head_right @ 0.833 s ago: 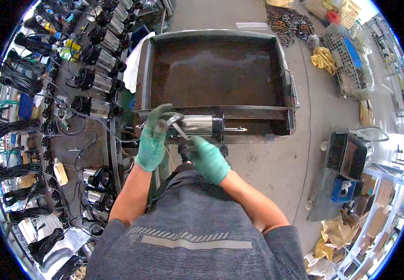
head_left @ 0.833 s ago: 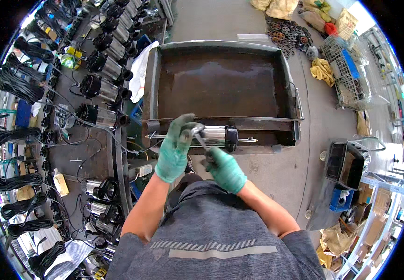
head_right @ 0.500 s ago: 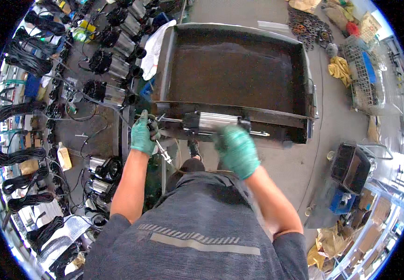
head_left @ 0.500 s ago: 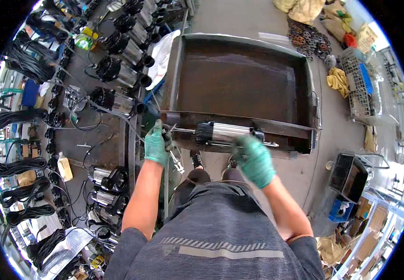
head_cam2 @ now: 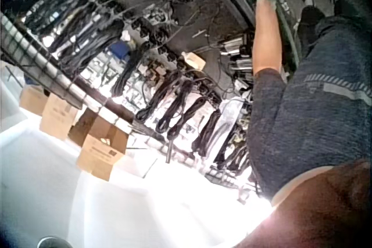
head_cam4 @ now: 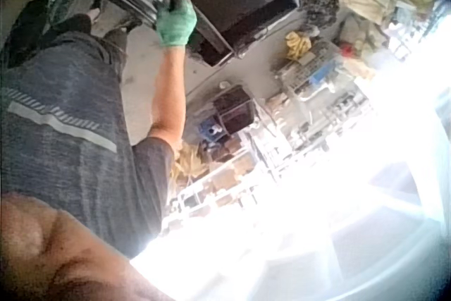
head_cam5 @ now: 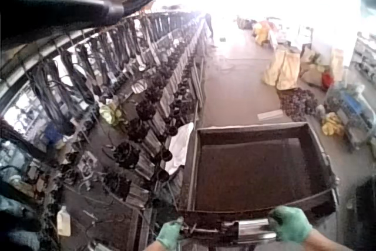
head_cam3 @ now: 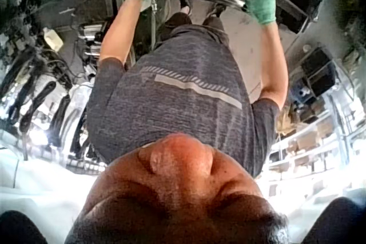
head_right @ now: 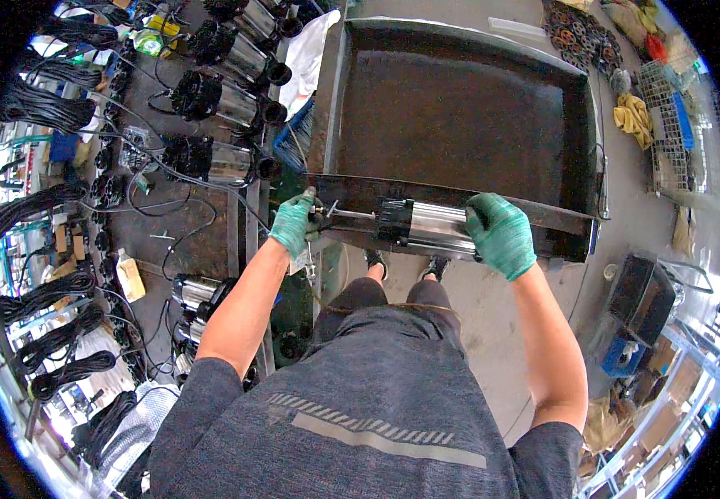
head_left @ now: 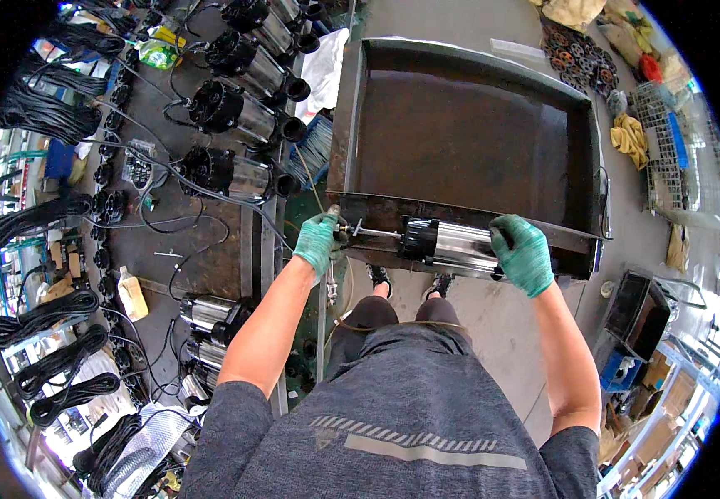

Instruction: The person picks up cylindrical submersible pumps from a rack and places them into a metal tray filled with water. They repeatedly submerge the pumps, lift them out, and inspect them while wearing green gloves. The process is repeated for multiple units in a workshop setting.

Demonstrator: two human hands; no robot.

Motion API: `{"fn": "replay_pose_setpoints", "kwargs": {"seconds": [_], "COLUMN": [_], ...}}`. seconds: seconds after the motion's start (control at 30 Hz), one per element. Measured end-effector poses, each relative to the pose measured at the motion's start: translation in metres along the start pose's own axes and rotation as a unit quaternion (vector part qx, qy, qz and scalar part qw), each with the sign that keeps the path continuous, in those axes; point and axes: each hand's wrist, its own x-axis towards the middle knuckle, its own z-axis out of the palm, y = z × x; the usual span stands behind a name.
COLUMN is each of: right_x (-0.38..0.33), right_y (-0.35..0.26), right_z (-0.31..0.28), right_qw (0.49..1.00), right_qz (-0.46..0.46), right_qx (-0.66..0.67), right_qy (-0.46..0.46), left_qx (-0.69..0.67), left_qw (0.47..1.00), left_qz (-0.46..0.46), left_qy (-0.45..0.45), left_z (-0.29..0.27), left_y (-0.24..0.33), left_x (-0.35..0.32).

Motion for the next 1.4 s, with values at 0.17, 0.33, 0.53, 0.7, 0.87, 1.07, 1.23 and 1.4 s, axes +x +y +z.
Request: {"fn": "replay_pose_setpoints", "kwargs": {"seconds": [0.17,0.33,0.53,0.7,0.87,1.07,1.23,1.4], "right_x": [0.003,0.004,0.004,0.005,0.003,-0.007,-0.040,-0.094], "right_y": [-0.003,-0.002,-0.001,-0.001,0.001,0.000,-0.019,-0.047], "right_z": [-0.002,-0.001,0.002,0.003,0.002,-0.006,-0.028,-0.026], "right_qw": [1.000,0.999,0.999,1.000,0.999,1.000,0.978,0.985], "right_qz": [0.011,0.040,0.036,0.013,0.003,-0.001,-0.183,-0.003], "right_qx": [-0.011,-0.020,-0.003,-0.020,-0.035,-0.021,-0.055,0.172], "right_qy": [-0.012,-0.028,-0.002,0.017,0.012,-0.012,0.090,0.019], "left_qx": [0.071,0.097,0.129,0.157,0.155,-0.078,-0.252,-0.257], "left_qw": [0.997,0.995,0.992,0.987,0.987,0.995,0.954,0.909], "left_qz": [0.002,-0.002,-0.010,0.013,0.046,-0.045,0.079,0.105], "left_qy": [0.017,-0.007,0.002,0.003,0.005,0.034,-0.145,-0.310], "left_z": [0.002,0.001,0.007,0.004,0.003,0.006,0.067,0.218], "left_y": [0.006,0.006,0.007,0.003,-0.001,0.017,0.036,0.023], "left_x": [0.001,0.005,0.007,0.011,0.014,-0.017,-0.059,-0.110]}}
